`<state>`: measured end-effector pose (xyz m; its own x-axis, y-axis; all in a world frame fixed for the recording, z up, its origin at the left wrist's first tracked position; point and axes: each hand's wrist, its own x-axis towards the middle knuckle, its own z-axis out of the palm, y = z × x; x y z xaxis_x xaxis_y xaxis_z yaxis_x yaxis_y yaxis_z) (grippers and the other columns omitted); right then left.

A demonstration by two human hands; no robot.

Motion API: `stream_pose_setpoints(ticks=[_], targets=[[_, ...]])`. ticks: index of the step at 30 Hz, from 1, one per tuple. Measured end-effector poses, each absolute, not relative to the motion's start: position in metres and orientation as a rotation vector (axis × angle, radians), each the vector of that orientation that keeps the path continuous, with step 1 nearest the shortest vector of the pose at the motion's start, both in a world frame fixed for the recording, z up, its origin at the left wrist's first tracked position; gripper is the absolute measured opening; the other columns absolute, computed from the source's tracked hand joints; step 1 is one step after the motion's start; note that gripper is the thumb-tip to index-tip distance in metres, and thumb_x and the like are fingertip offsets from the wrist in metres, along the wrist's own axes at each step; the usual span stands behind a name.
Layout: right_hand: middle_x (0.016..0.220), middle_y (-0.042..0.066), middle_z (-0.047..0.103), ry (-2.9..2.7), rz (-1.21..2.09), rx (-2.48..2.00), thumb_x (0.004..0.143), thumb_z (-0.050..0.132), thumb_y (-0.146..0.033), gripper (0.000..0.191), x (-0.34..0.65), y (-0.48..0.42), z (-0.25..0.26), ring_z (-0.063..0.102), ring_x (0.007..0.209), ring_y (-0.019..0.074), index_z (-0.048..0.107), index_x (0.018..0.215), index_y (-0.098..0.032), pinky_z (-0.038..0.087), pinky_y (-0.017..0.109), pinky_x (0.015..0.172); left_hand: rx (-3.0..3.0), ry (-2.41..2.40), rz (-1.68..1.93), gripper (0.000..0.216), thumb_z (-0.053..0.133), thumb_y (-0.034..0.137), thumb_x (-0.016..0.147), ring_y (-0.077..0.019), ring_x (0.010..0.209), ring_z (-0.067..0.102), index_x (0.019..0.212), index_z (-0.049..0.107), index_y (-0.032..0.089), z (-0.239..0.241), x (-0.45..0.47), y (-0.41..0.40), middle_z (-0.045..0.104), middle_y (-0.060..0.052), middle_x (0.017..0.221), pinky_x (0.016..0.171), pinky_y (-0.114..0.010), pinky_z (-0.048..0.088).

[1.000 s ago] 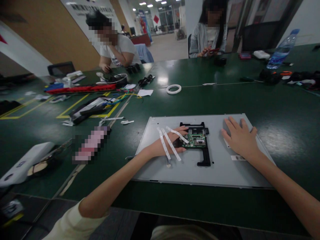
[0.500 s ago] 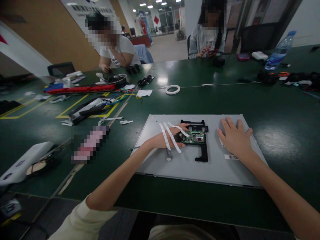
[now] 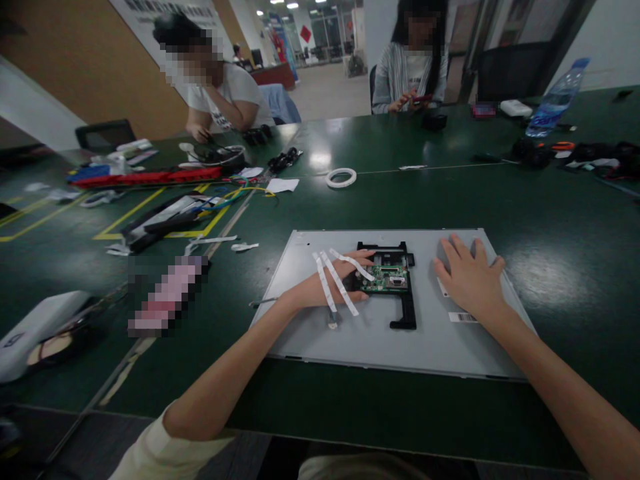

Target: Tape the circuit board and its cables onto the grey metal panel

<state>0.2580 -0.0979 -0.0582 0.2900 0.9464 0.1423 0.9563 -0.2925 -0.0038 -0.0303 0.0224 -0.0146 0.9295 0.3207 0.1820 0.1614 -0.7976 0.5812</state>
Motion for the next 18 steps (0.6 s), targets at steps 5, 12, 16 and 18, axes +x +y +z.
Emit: stream_pose_setpoints(ticks=[5, 12, 16, 18], targets=[[0.15, 0.006, 0.027, -1.815, -0.151, -2.473, 0.094, 0.013, -0.051, 0.061, 0.256, -0.0971, -0.0566, 0.025, 0.13, 0.0434, 0.036, 0.143, -0.023, 0.031, 0.071, 0.09, 2.509, 0.35, 0.361, 0.06, 0.065, 0.038, 0.079, -0.0264, 0.137, 0.033, 0.133, 0.041, 0.027, -0.0126, -0.0336, 0.0219, 0.035, -0.01, 0.148, 0.112, -0.05, 0.033], [0.15, 0.005, 0.028, -1.818, -0.146, -2.463, 0.094, 0.014, -0.052, 0.061, 0.2571, -0.097, -0.0568, 0.026, 0.13, 0.043, 0.036, 0.143, -0.022, 0.031, 0.072, 0.09, 2.516, 0.347, 0.349, 0.058, 0.065, 0.039, 0.08, -0.0269, 0.136, 0.034, 0.132, 0.042, 0.025, -0.0093, -0.0364, 0.0197, 0.036, -0.011, 0.147, 0.111, -0.05, 0.034], [0.15, 0.006, 0.029, -1.822, -0.158, -2.443, 0.094, 0.014, -0.052, 0.061, 0.258, -0.0977, -0.0581, 0.025, 0.13, 0.0432, 0.036, 0.142, -0.022, 0.031, 0.072, 0.089, 2.542, 0.357, 0.351, 0.059, 0.065, 0.039, 0.079, -0.0266, 0.136, 0.034, 0.131, 0.042, 0.024, -0.0096, -0.0368, 0.0181, 0.037, -0.012, 0.146, 0.111, -0.048, 0.035], [0.15, 0.006, 0.029, -1.822, -0.156, -2.437, 0.094, 0.015, -0.052, 0.061, 0.2582, -0.0982, -0.0596, 0.025, 0.13, 0.0434, 0.037, 0.142, -0.022, 0.029, 0.073, 0.091, 2.555, 0.36, 0.367, 0.06, 0.066, 0.038, 0.079, -0.0265, 0.136, 0.035, 0.132, 0.042, 0.024, -0.011, -0.0366, 0.0173, 0.038, -0.011, 0.146, 0.11, -0.048, 0.035]])
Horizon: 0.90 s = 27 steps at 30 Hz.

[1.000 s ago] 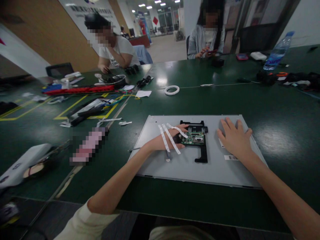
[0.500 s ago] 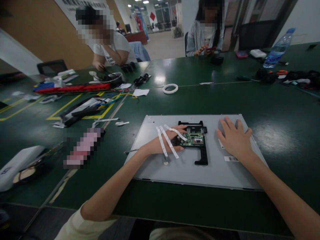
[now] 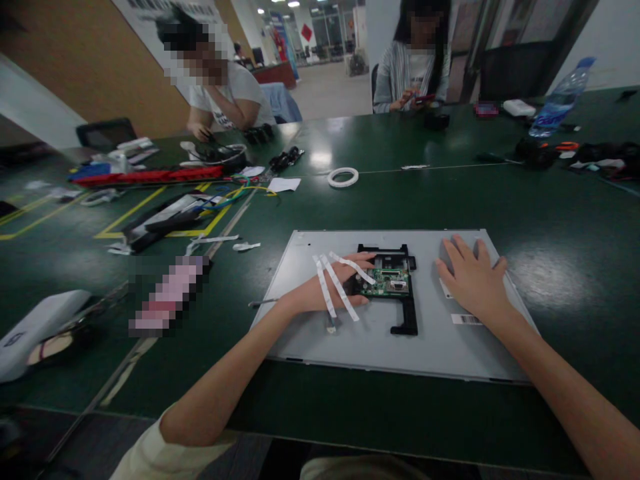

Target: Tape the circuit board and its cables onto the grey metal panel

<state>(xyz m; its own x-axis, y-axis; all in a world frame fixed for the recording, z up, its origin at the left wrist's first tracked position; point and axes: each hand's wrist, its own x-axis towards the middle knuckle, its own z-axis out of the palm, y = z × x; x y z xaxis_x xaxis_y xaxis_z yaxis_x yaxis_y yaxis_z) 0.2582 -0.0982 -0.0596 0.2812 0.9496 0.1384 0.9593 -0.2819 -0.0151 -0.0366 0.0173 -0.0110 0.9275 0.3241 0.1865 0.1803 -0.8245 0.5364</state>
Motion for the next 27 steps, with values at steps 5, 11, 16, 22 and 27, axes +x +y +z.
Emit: stream_pose_setpoints(ticks=[5, 11, 16, 22, 27], targets=[[0.148, 0.008, 0.032, -1.785, -0.175, -2.405, 0.094, 0.019, -0.051, 0.058, 0.259, -0.098, -0.061, 0.021, 0.134, 0.042, 0.039, 0.141, -0.022, 0.023, 0.076, 0.093, 2.542, 0.367, 0.384, 0.069, 0.067, 0.036, 0.078, -0.0272, 0.138, 0.031, 0.139, 0.034, 0.024, -0.012, -0.037, 0.015, 0.035, -0.013, 0.147, 0.111, -0.05, 0.033], [0.134, 0.007, 0.051, -1.758, 0.085, -1.96, 0.092, 0.032, -0.043, 0.047, 0.241, -0.102, -0.028, 0.044, 0.124, 0.0259, 0.054, 0.127, -0.021, 0.042, 0.044, 0.099, 2.603, 0.393, 0.475, 0.064, 0.064, 0.038, 0.081, -0.0281, 0.141, 0.021, 0.136, 0.037, 0.02, -0.003, -0.036, 0.009, 0.031, -0.014, 0.149, 0.113, -0.052, 0.025], [0.095, 0.005, 0.068, -1.574, 0.684, -1.686, 0.09, 0.042, -0.048, 0.038, 0.193, -0.109, 0.011, 0.063, 0.084, 0.0199, 0.068, 0.1, -0.022, 0.049, 0.029, 0.062, 2.695, 0.425, 0.605, 0.053, 0.056, 0.034, 0.087, -0.0262, 0.142, 0.019, 0.135, 0.039, 0.021, 0.002, -0.032, -0.001, 0.032, -0.01, 0.149, 0.115, -0.052, 0.02], [0.076, 0.003, 0.066, -1.498, 1.18, -1.383, 0.085, 0.055, -0.05, 0.035, 0.157, -0.095, 0.012, 0.058, 0.06, 0.0124, 0.067, 0.092, -0.017, 0.044, 0.025, 0.056, 2.75, 0.453, 0.654, 0.048, 0.052, 0.029, 0.087, -0.0248, 0.142, 0.019, 0.132, 0.039, 0.021, 0.002, -0.031, -0.008, 0.034, -0.011, 0.148, 0.114, -0.052, 0.02], [0.066, -0.001, 0.06, -1.408, 1.185, -1.297, 0.083, 0.061, -0.041, 0.025, 0.156, -0.095, -0.001, 0.052, 0.056, 0.0085, 0.063, 0.076, -0.016, 0.042, 0.022, 0.055, 2.69, 0.499, 0.702, 0.05, 0.051, 0.021, 0.085, -0.0251, 0.14, 0.025, 0.133, 0.039, 0.021, -0.003, -0.03, -0.005, 0.035, -0.011, 0.147, 0.114, -0.051, 0.021]])
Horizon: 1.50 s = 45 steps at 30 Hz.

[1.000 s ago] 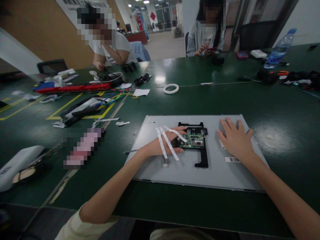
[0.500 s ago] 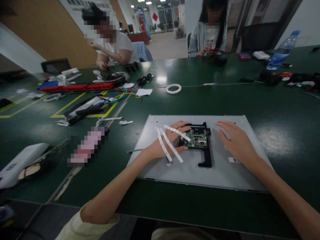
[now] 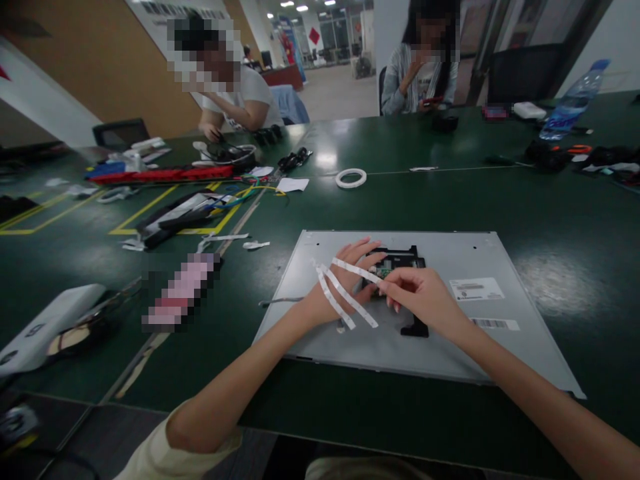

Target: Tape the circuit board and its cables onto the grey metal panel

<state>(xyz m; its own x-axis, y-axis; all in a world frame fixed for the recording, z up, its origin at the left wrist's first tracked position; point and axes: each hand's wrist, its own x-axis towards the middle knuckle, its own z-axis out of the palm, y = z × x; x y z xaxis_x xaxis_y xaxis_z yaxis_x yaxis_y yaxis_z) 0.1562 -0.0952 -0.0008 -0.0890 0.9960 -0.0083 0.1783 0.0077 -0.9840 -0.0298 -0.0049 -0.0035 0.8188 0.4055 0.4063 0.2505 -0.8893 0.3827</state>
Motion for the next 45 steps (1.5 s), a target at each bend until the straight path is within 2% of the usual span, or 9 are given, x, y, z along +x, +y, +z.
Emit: stream_pose_setpoints(ticks=[4, 8, 11, 15, 18, 23, 32, 40, 45], targets=[[0.06, -0.002, 0.056, -1.279, 1.149, -1.3, 0.081, 0.063, -0.039, 0.024, 0.158, -0.099, -0.005, 0.048, 0.051, 0.0068, 0.063, 0.073, -0.016, 0.037, 0.02, 0.049, 2.268, 0.567, 0.919, 0.042, 0.046, 0.019, 0.086, -0.0234, 0.125, 0.048, 0.129, 0.043, 0.018, -0.004, -0.031, 0.004, 0.052, -0.013, 0.131, 0.105, -0.046, 0.038], [0.06, -0.002, 0.056, -1.25, 1.11, -1.31, 0.083, 0.062, -0.037, 0.024, 0.157, -0.1, -0.008, 0.048, 0.051, 0.0066, 0.063, 0.073, -0.016, 0.037, 0.019, 0.049, 1.69, 0.429, 0.714, 0.037, 0.044, 0.03, 0.09, -0.0206, 0.091, 0.066, 0.124, 0.047, 0.014, 0.012, -0.036, 0.005, 0.067, -0.012, 0.098, 0.077, -0.035, 0.054], [0.062, -0.002, 0.057, -1.31, 1.073, -1.329, 0.084, 0.06, -0.037, 0.023, 0.155, -0.101, -0.009, 0.049, 0.054, 0.007, 0.062, 0.074, -0.017, 0.038, 0.02, 0.052, 1.517, 0.477, 0.64, 0.038, 0.051, 0.037, 0.088, -0.0181, 0.077, 0.067, 0.117, 0.052, 0.013, 0.024, -0.036, -0.002, 0.067, -0.009, 0.086, 0.06, -0.025, 0.053], [0.06, -0.002, 0.056, -1.42, 0.983, -1.405, 0.085, 0.06, -0.039, 0.027, 0.152, -0.103, -0.008, 0.047, 0.052, 0.007, 0.062, 0.071, -0.016, 0.035, 0.02, 0.05, 1.563, 0.622, 0.604, 0.029, 0.068, 0.034, 0.077, -0.0099, 0.056, 0.06, 0.092, 0.061, 0.011, 0.025, -0.031, -0.006, 0.063, -0.003, 0.067, 0.045, -0.017, 0.044], [0.057, -0.002, 0.054, -1.477, 0.926, -1.451, 0.085, 0.059, -0.039, 0.028, 0.151, -0.104, -0.006, 0.046, 0.051, 0.0068, 0.061, 0.068, -0.016, 0.034, 0.02, 0.049, 1.622, 0.657, 0.579, 0.024, 0.071, 0.031, 0.074, -0.0068, 0.051, 0.056, 0.08, 0.062, 0.01, 0.021, -0.031, -0.006, 0.061, 0.0, 0.062, 0.045, -0.016, 0.043], [0.058, -0.003, 0.056, -1.554, 0.84, -1.494, 0.086, 0.057, -0.036, 0.026, 0.15, -0.106, -0.002, 0.046, 0.05, 0.0065, 0.062, 0.069, -0.017, 0.032, 0.02, 0.048, 1.72, 0.683, 0.667, 0.019, 0.07, 0.028, 0.075, -0.0044, 0.047, 0.053, 0.074, 0.064, 0.01, 0.02, -0.034, -0.004, 0.059, 0.001, 0.058, 0.043, -0.014, 0.04], [0.058, -0.003, 0.057, -1.534, 0.849, -1.494, 0.087, 0.055, -0.035, 0.025, 0.15, -0.111, -0.001, 0.047, 0.047, 0.0061, 0.064, 0.074, -0.016, 0.034, 0.02, 0.047, 1.818, 0.668, 0.723, 0.015, 0.062, 0.026, 0.083, -0.007, 0.058, 0.06, 0.083, 0.066, 0.011, 0.02, -0.035, -0.001, 0.065, -0.002, 0.066, 0.054, -0.017, 0.049], [0.057, -0.004, 0.056, -1.565, 0.842, -1.495, 0.089, 0.053, -0.038, 0.027, 0.146, -0.113, -0.003, 0.048, 0.049, 0.0063, 0.062, 0.075, -0.017, 0.034, 0.019, 0.047, 1.833, 0.701, 0.715, 0.017, 0.061, 0.029, 0.084, -0.008, 0.059, 0.064, 0.082, 0.064, 0.012, 0.015, -0.038, 0.005, 0.067, -0.002, 0.067, 0.054, -0.016, 0.052], [0.058, -0.004, 0.057, -1.546, 0.853, -1.481, 0.091, 0.05, -0.038, 0.028, 0.145, -0.113, -0.005, 0.051, 0.05, 0.0065, 0.061, 0.076, -0.016, 0.037, 0.019, 0.049, 1.847, 0.681, 0.722, 0.021, 0.059, 0.032, 0.085, -0.0088, 0.067, 0.066, 0.091, 0.065, 0.013, 0.015, -0.038, 0.007, 0.07, -0.003, 0.078, 0.058, -0.017, 0.055]])
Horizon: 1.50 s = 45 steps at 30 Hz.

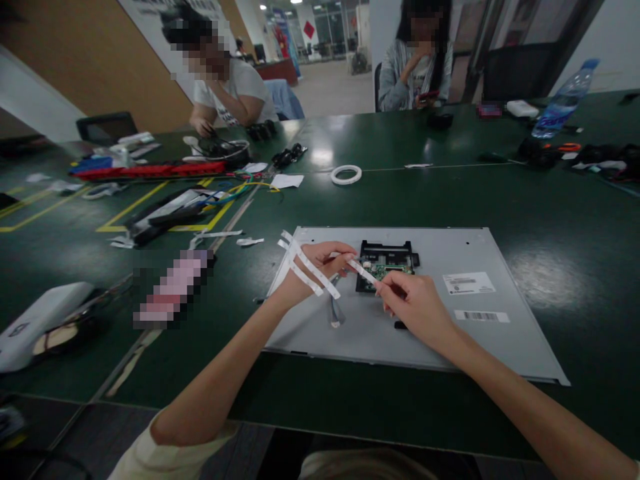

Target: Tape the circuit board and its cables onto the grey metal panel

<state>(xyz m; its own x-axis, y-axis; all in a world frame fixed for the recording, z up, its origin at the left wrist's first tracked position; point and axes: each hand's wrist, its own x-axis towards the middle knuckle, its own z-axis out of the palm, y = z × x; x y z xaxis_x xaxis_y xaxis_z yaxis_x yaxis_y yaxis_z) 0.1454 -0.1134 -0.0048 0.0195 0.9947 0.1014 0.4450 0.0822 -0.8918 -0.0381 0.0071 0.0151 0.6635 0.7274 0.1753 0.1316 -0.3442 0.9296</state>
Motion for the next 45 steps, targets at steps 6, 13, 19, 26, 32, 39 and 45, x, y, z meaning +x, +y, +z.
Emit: stream_pose_setpoints(ticks=[6, 13, 19, 26, 32, 39, 45], targets=[[0.06, -0.002, 0.06, -1.509, 0.863, -1.484, 0.089, 0.052, -0.036, 0.025, 0.148, -0.112, -0.007, 0.054, 0.052, 0.0073, 0.063, 0.078, -0.016, 0.042, 0.019, 0.051, 1.828, 0.696, 0.686, 0.025, 0.056, 0.034, 0.087, -0.0128, 0.076, 0.068, 0.094, 0.067, 0.013, 0.02, -0.038, 0.004, 0.071, -0.005, 0.083, 0.06, -0.02, 0.057], [0.073, 0.002, 0.067, -1.418, 0.802, -1.487, 0.089, 0.052, -0.034, 0.029, 0.151, -0.109, -0.011, 0.061, 0.061, 0.0111, 0.064, 0.107, -0.015, 0.048, 0.023, 0.057, 1.77, 0.719, 0.766, 0.023, 0.057, 0.032, 0.085, -0.0136, 0.072, 0.068, 0.095, 0.062, 0.012, 0.023, -0.039, 0.005, 0.069, -0.005, 0.077, 0.061, -0.022, 0.055], [0.093, 0.002, 0.067, -1.646, 0.591, -1.43, 0.085, 0.056, -0.023, 0.033, 0.151, -0.108, -0.017, 0.063, 0.079, 0.0124, 0.059, 0.118, -0.02, 0.051, 0.024, 0.065, 1.898, 0.798, 0.714, 0.02, 0.051, 0.031, 0.088, -0.0085, 0.055, 0.058, 0.097, 0.055, 0.014, 0.013, -0.045, 0.02, 0.06, 0.001, 0.064, 0.049, -0.017, 0.044], [0.111, 0.007, 0.063, -2.026, 0.217, -1.306, 0.09, 0.045, -0.017, 0.028, 0.147, -0.11, -0.017, 0.058, 0.103, 0.0174, 0.06, 0.114, -0.017, 0.049, 0.036, 0.09, 2.13, 0.786, 0.548, 0.021, 0.053, 0.027, 0.085, -0.008, 0.058, 0.05, 0.103, 0.054, 0.016, 0.006, -0.057, 0.029, 0.053, 0.003, 0.067, 0.052, -0.018, 0.038], [0.128, 0.008, 0.055, -2.214, 0.176, -1.226, 0.091, 0.044, -0.021, 0.038, 0.142, -0.109, -0.018, 0.049, 0.119, 0.019, 0.052, 0.128, -0.017, 0.043, 0.041, 0.103, 2.1, 0.695, 0.444, 0.022, 0.053, 0.03, 0.084, -0.0085, 0.06, 0.049, 0.101, 0.055, 0.015, 0.01, -0.064, 0.035, 0.052, 0.003, 0.069, 0.055, -0.019, 0.039], [0.139, 0.007, 0.046, -2.418, 0.116, -1.177, 0.092, 0.045, -0.031, 0.047, 0.137, -0.108, -0.014, 0.033, 0.134, 0.0204, 0.044, 0.137, -0.016, 0.033, 0.046, 0.111, 2.066, 0.775, 0.42, 0.03, 0.063, 0.035, 0.078, -0.0087, 0.059, 0.049, 0.1, 0.058, 0.015, 0.008, -0.065, 0.037, 0.054, 0.003, 0.067, 0.053, -0.018, 0.038], [0.139, 0.007, 0.046, -2.43, 0.094, -1.185, 0.094, 0.042, -0.031, 0.046, 0.138, -0.111, -0.012, 0.032, 0.135, 0.0185, 0.043, 0.137, -0.015, 0.032, 0.044, 0.112, 1.85, 0.694, 0.427, 0.032, 0.063, 0.04, 0.079, -0.0071, 0.057, 0.048, 0.099, 0.058, 0.015, 0.016, -0.066, 0.035, 0.051, 0.003, 0.066, 0.051, -0.017, 0.037]])
